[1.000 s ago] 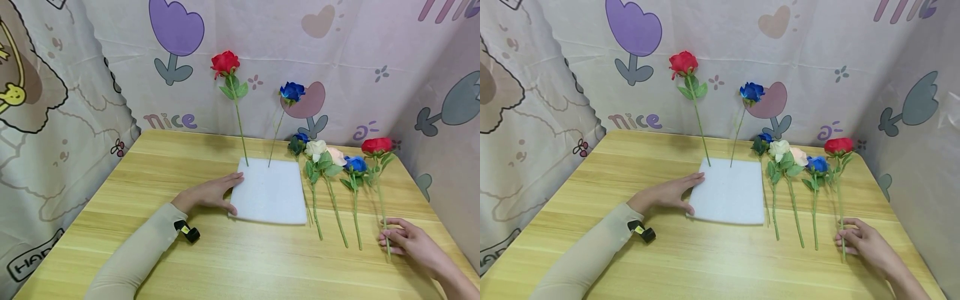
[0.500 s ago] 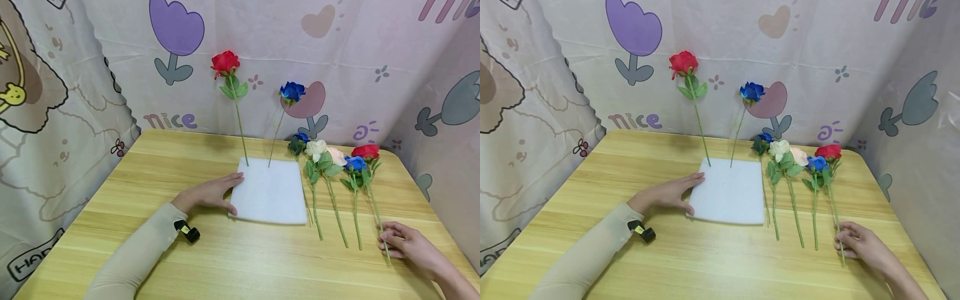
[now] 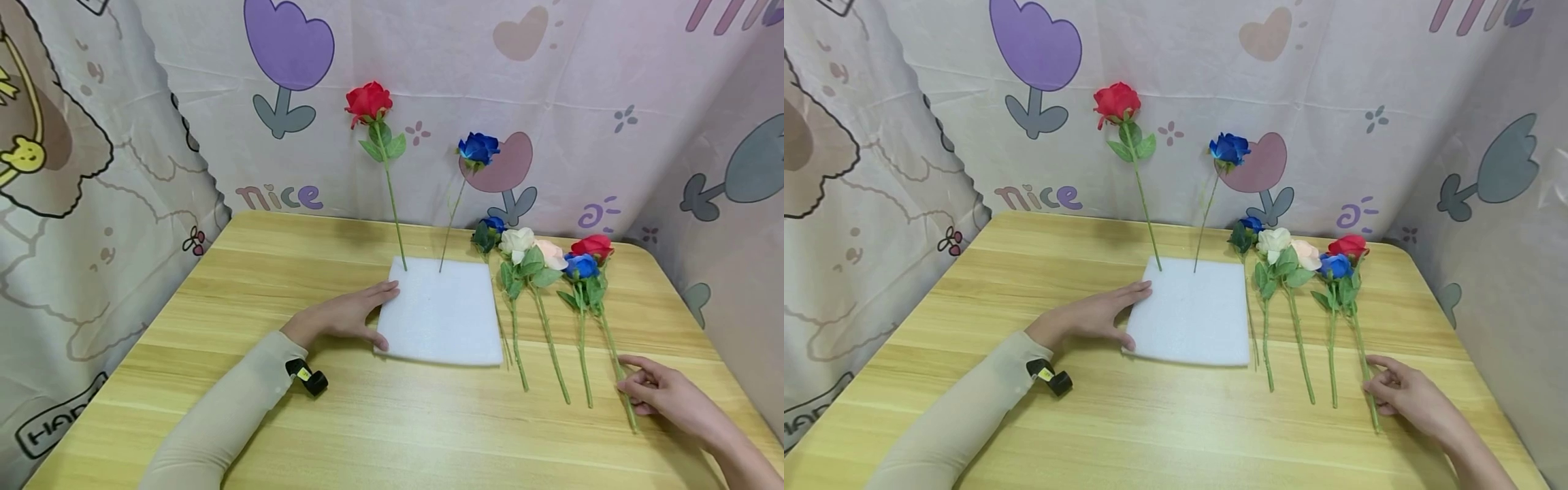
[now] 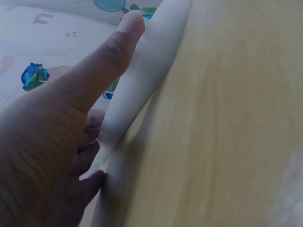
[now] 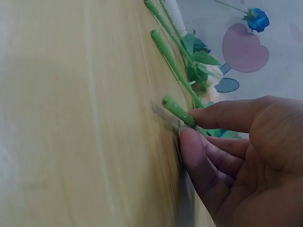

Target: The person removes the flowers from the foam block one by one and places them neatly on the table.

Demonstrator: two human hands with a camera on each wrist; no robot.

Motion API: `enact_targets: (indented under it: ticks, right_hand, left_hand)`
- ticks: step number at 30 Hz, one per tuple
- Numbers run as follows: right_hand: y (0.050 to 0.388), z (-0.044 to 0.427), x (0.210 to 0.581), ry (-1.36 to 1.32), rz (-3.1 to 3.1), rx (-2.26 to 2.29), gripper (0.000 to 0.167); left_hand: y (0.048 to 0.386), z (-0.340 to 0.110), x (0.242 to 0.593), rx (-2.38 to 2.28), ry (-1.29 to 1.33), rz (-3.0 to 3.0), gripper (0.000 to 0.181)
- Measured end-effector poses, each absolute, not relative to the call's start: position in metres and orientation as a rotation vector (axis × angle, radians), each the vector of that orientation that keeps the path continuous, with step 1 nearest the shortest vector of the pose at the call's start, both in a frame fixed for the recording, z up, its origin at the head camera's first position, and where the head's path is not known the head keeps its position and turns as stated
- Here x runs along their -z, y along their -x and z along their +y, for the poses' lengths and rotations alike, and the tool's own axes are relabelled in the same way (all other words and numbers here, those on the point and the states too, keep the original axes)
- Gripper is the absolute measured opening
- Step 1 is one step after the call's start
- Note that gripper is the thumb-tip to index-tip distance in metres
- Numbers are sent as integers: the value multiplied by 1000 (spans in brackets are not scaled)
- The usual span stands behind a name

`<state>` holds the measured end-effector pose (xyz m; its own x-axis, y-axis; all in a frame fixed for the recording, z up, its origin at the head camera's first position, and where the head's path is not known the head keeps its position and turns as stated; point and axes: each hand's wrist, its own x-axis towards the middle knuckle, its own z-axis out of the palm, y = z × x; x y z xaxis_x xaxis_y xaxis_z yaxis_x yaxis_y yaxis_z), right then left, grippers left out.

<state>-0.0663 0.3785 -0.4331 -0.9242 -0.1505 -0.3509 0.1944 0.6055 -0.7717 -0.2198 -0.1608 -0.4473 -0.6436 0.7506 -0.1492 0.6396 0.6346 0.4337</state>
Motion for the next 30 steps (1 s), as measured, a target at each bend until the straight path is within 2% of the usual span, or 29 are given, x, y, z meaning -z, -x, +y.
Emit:
enact_targets:
  ticks: [12, 30]
  right_hand:
    - [69, 380, 432, 7, 2442, 1237, 70]
    - [73, 371, 419, -28, 2706, 1089, 60]
  left_hand:
    - [222, -161, 450, -502, -1133, 2551, 121]
    - [222, -161, 450, -496, -1120, 2545, 122]
